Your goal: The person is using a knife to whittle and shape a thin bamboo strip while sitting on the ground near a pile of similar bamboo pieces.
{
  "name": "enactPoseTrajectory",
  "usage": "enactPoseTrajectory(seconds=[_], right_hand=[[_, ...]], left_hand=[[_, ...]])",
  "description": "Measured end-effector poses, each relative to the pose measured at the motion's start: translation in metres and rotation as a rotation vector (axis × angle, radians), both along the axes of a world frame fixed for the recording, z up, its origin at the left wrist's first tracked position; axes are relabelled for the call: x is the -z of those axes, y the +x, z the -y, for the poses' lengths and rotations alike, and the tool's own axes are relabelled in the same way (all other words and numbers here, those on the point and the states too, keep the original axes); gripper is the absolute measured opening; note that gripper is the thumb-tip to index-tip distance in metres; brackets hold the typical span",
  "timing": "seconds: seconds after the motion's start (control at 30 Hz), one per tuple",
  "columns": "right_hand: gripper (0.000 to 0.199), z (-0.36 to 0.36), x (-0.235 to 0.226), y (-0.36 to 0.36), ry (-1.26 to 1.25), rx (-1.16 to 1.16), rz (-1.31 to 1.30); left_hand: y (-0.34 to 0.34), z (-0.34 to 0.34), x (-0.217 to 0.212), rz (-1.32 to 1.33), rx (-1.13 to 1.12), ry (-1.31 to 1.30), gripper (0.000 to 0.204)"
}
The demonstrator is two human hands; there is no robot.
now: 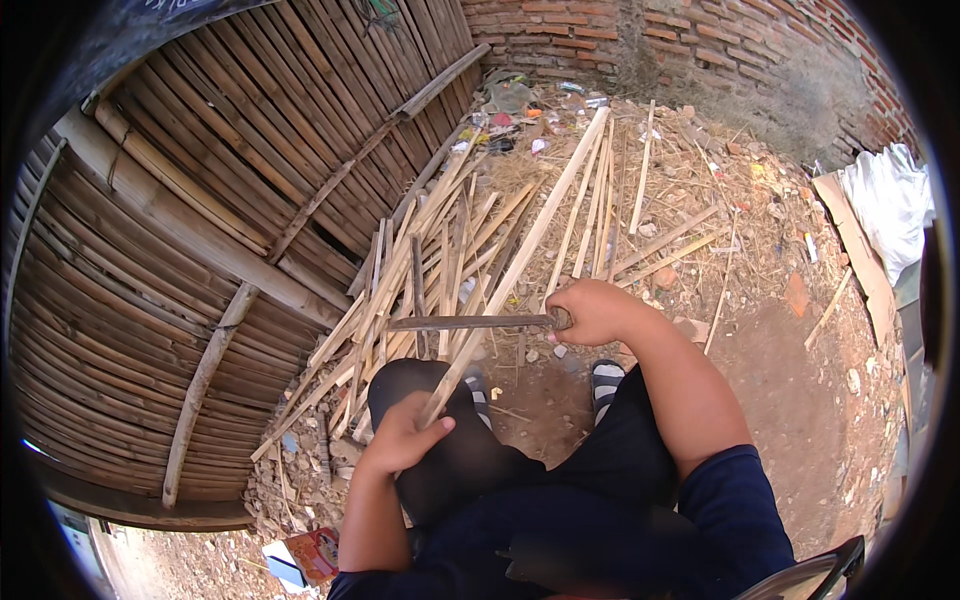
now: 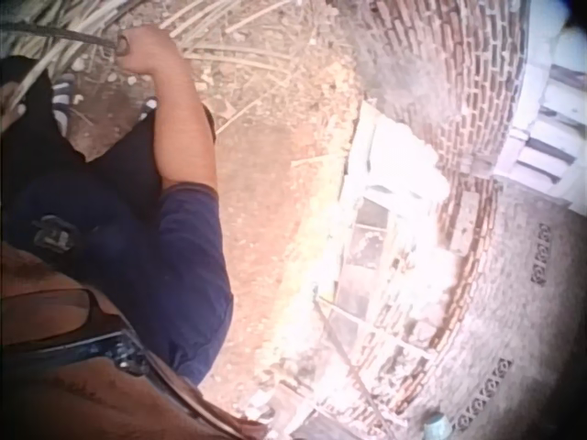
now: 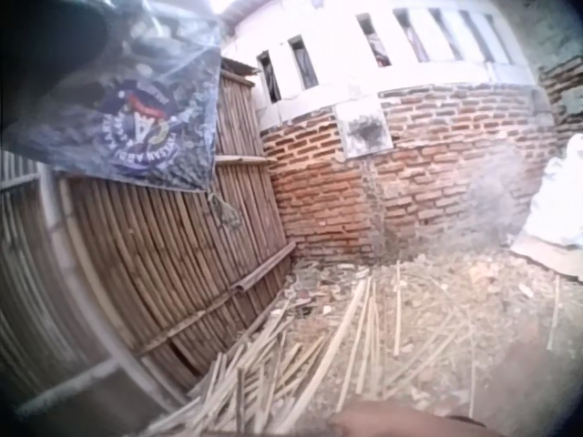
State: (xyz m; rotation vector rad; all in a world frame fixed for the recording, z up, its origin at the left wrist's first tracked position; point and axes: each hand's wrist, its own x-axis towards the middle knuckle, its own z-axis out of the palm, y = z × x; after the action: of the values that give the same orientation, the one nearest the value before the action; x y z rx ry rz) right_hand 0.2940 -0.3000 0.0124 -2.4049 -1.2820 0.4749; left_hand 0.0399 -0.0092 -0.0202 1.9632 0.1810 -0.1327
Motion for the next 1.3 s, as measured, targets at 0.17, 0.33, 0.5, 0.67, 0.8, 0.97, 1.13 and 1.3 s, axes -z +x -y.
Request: enactPoseTrajectory(seconds=[0.17, 0.33, 0.5, 0.67, 0.8, 0.97, 1.13, 1.3], right_hand=[[0.049, 0.003, -0.011, 0.008, 0.01, 0.043, -0.048], [0.063, 0.039, 0.0, 0.043, 0.143, 0.504, -0.075], [0.061, 0.043, -0.003, 0.035, 0.127, 0.448, -0.107], [0.052, 0.01, 0.004, 0.008, 0.008, 0.083, -0.031], [0.051, -0.008, -0.011, -0.004, -0.062, -0.04, -0.062], [0.054, 0.019, 0.004, 0.03, 0.071, 0.221, -0.043], [0.059, 0.041, 0.003, 0.04, 0.179, 0.497, -0.035], [0.058, 0.026, 0.008, 0.024, 0.082, 0.248, -0.046]], left_hand=[[-0.001, 0.002, -0.015, -0.084, -0.015, 0.07, 0.031], [0.0, 0.001, -0.01, -0.084, -0.021, 0.117, 0.04], [0.002, 0.001, -0.008, -0.086, -0.018, 0.087, 0.04], [0.002, 0.003, -0.012, -0.114, -0.023, 0.073, 0.04], [-0.002, -0.002, -0.007, -0.103, -0.04, 0.064, 0.04], [0.001, 0.0, -0.011, -0.1, -0.024, 0.123, 0.041], [0.001, 0.001, -0.008, -0.072, -0.01, 0.119, 0.042], [0.002, 0.004, -0.013, -0.123, -0.021, 0.104, 0.041]])
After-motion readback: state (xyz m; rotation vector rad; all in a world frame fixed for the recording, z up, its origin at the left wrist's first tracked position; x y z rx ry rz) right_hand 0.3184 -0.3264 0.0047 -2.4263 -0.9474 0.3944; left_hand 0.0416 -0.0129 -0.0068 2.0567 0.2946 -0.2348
